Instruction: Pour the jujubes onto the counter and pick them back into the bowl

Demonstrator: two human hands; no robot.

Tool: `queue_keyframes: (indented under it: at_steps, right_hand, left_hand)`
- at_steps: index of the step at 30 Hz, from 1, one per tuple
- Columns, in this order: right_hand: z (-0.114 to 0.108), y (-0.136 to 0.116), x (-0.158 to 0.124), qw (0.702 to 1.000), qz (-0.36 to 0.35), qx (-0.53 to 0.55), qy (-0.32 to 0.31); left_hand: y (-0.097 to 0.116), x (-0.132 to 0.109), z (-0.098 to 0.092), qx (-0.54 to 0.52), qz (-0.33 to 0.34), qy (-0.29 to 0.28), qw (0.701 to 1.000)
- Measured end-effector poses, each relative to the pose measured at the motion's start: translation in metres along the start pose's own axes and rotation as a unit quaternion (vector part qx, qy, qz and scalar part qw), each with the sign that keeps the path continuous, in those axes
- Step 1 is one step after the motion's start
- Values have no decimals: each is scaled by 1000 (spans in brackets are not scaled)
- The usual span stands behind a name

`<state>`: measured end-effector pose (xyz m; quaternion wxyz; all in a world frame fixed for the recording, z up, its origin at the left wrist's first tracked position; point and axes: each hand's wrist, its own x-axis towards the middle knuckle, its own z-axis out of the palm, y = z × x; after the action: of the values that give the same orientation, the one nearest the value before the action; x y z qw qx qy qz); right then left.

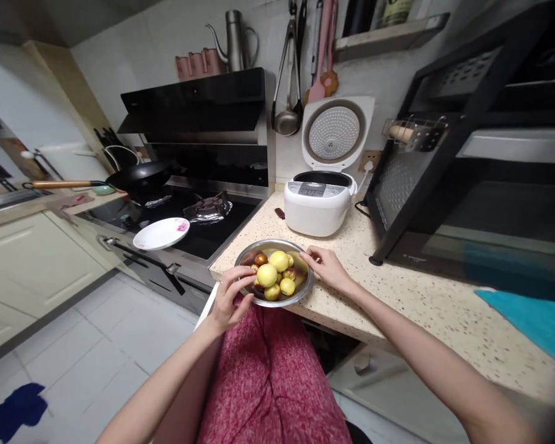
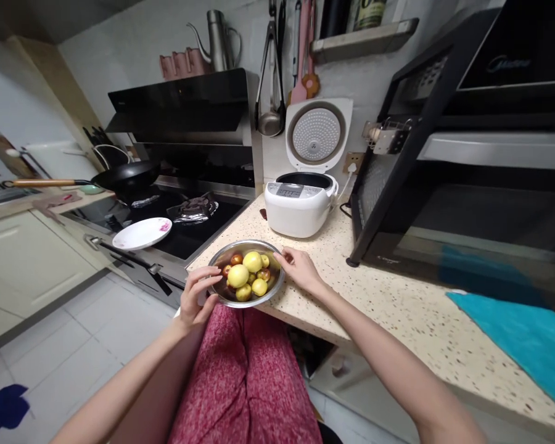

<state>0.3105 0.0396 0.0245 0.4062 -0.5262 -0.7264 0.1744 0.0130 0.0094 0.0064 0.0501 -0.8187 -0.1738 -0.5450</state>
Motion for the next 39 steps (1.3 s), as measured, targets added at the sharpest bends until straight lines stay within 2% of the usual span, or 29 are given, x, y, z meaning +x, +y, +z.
queue_keyframes:
  at_steps: [3,7,9,14,22,27,31,34,39]
  right_hand:
    - [4,-1,-1,996,54,68,-26]
    - [5,-3,-3,962,140,211,-99]
    - [4,-5,-4,941,184,260,-115]
    - [-1,-14,-2,915,249,305,-92]
    - [-16,-25,7,925,190,324,55]
    - [-20,-28,10,935,168,291,112]
    - [-24,-42,21,943,136,252,168]
    - [-25,-54,34,949,116,226,185]
    - [-28,-61,48,961,110,182,177]
  left_hand:
    - [3,13,1,-28,-46,-25,998]
    - [3,34,5,-77,-120,-145,979]
    - [0,44,7,-87,-139,-184,969]
    - [-13,55,18,-115,-164,-197,960]
    - [-43,58,59,-160,-166,-190,954]
    - [-56,59,81,-212,-194,-173,942]
    - [-61,53,93,-285,-246,-172,910]
    - [-64,47,97,-322,-292,-170,885]
    - [-68,43,97,-325,-304,-156,882]
